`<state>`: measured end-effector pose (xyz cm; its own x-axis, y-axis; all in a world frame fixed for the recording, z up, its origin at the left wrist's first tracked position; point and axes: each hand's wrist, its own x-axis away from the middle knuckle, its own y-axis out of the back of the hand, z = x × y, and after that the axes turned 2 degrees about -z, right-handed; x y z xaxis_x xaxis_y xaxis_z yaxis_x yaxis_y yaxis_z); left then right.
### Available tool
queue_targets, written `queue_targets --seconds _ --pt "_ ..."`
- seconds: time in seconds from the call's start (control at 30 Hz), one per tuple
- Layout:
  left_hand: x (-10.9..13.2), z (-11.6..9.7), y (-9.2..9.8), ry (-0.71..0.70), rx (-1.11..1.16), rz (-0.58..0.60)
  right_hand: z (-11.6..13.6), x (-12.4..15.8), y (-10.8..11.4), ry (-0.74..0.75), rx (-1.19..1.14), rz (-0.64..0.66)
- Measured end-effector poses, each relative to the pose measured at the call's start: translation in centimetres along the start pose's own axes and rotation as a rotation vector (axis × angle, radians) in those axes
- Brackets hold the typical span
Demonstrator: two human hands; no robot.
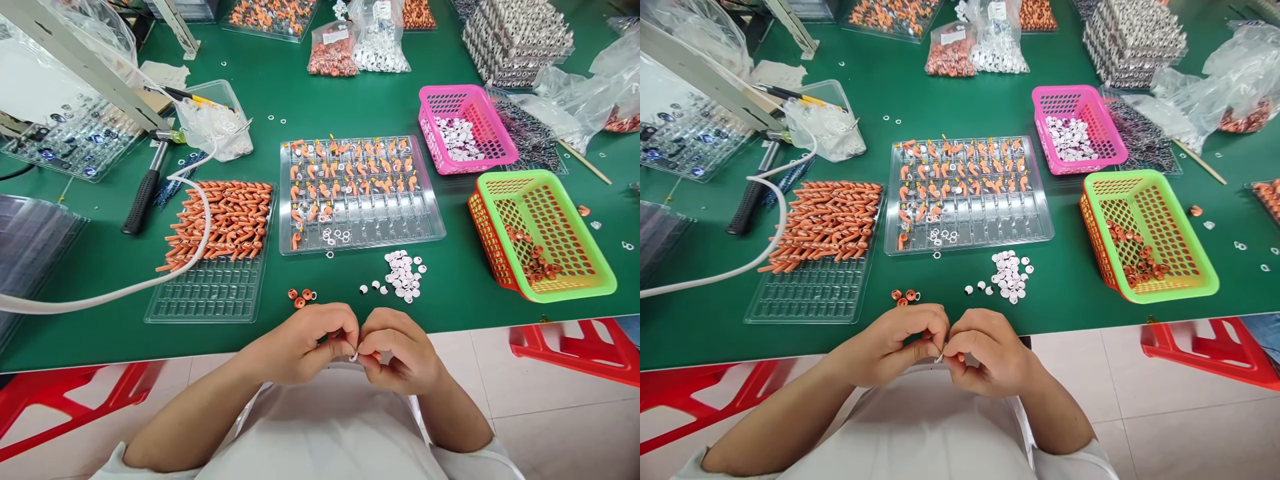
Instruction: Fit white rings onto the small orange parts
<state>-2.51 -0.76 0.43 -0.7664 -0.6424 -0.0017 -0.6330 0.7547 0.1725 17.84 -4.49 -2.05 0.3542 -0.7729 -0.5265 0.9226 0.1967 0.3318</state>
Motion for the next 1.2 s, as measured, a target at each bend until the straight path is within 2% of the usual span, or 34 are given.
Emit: queue_targets --seconds 0.37,1.0,1.2 --pt "0.1 0.02 -0.5 -0.094 -0.072 -0.066 0.06 -0.22 0.1 0.009 0.013 -0.013" --pt "0.22 0.23 -0.59 -0.093 -0.032 -0.059 -0.27 0.03 -0.03 0.034 -0.016 -0.003" --pt "0.43 0.62 -1.05 -0.113 -0.089 -0.127 -0.28 -0.02 -0.15 0.033 0.057 -0.039"
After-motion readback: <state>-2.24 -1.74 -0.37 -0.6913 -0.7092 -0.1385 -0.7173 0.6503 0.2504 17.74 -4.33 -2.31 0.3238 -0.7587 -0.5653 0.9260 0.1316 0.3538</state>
